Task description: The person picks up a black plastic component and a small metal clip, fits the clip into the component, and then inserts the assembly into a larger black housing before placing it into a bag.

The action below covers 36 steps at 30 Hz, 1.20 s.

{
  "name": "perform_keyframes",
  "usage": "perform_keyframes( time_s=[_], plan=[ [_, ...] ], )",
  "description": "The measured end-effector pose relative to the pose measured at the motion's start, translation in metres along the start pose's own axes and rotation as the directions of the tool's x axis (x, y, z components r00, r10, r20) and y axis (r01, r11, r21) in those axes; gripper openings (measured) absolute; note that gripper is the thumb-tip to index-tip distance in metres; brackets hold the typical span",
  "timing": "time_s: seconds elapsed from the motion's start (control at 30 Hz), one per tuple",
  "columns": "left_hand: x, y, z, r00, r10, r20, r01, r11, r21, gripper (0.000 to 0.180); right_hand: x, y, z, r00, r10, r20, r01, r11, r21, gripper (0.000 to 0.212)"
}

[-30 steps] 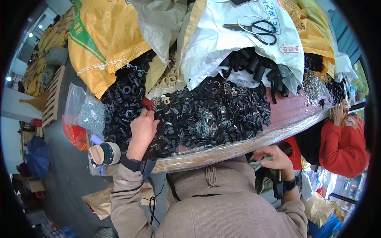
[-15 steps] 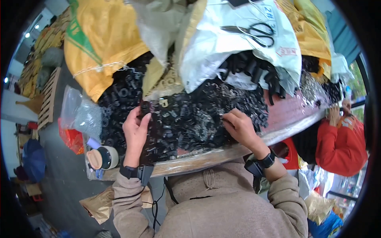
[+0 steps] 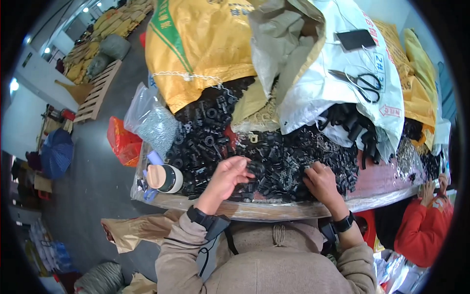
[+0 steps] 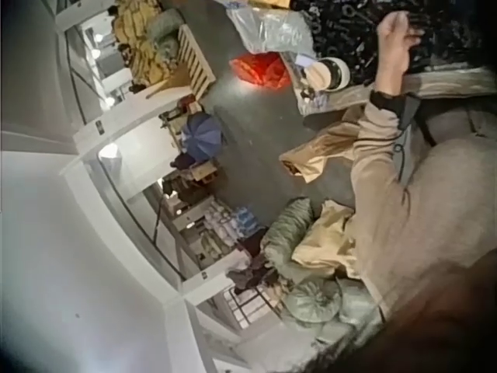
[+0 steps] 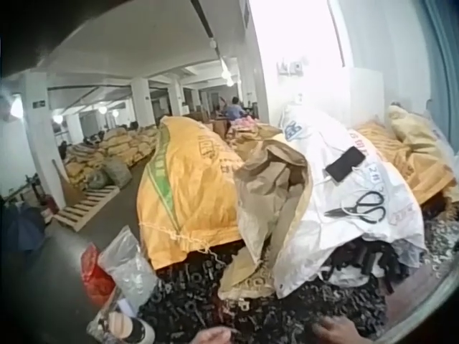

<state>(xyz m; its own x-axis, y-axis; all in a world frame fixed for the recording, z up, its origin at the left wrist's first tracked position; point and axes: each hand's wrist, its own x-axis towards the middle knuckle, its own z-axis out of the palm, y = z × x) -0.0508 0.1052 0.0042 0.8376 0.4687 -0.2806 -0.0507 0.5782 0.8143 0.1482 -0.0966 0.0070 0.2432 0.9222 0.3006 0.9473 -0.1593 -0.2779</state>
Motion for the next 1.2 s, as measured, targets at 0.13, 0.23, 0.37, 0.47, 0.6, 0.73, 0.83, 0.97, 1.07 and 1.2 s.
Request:
perform_keyframes(
  time_s=[0.13,0.23,0.37,0.47,0.6,0.73,0.83,0.97,1.07,1.2],
  plan=[
    [-0.009,-0.011,0.013,0.967,-0.14,0.214,0.176,0.971,-0.162,0.033,-0.004,-0.001,0.011,0.996,-0.016,0.087,0.022,0.997,-0.069,0.014],
    [-0.012,-0.018,0.029,0.942,-0.257,0.218,0.312,0.909,-0.277,0.036,-0.008,-0.002,0.015,0.997,-0.007,0.079,0.014,0.996,-0.086,0.013],
    [-0.013,-0.025,0.033,0.893,-0.259,0.369,0.416,0.789,-0.453,0.033,0.0,-0.007,0.012,0.998,0.045,0.036,-0.045,0.999,-0.005,0.01],
    [-0.015,-0.021,0.035,0.913,-0.244,0.327,0.387,0.769,-0.508,0.03,0.0,-0.01,0.006,0.99,0.142,-0.001,-0.139,0.974,0.176,0.008],
    [-0.013,-0.021,0.039,0.952,-0.224,0.206,0.301,0.799,-0.521,0.02,0.002,-0.008,0.003,0.967,0.251,0.05,-0.246,0.858,0.451,0.005],
    [-0.003,-0.029,0.056,0.973,-0.209,0.101,0.23,0.931,-0.285,0.014,-0.005,-0.003,0.006,0.851,0.395,0.346,-0.487,0.346,0.802,0.005],
    [0.003,-0.038,0.075,0.983,-0.157,0.097,0.163,0.985,-0.059,0.013,-0.006,-0.007,0.001,0.834,0.382,0.399,-0.478,0.137,0.868,0.008],
    [0.006,-0.042,0.093,0.993,-0.09,0.079,0.078,0.987,0.143,0.015,-0.005,-0.02,-0.009,0.837,0.309,0.451,-0.488,0.052,0.871,0.014],
    [0.005,-0.043,0.102,0.992,-0.056,0.116,0.025,0.966,0.259,0.014,-0.008,-0.022,-0.004,0.9,0.169,0.402,-0.414,0.041,0.909,0.022],
    [0.005,-0.044,0.102,0.992,-0.056,0.117,0.002,0.907,0.42,0.01,-0.007,-0.024,-0.009,0.933,0.18,0.312,-0.331,0.091,0.939,0.024]
  ],
)
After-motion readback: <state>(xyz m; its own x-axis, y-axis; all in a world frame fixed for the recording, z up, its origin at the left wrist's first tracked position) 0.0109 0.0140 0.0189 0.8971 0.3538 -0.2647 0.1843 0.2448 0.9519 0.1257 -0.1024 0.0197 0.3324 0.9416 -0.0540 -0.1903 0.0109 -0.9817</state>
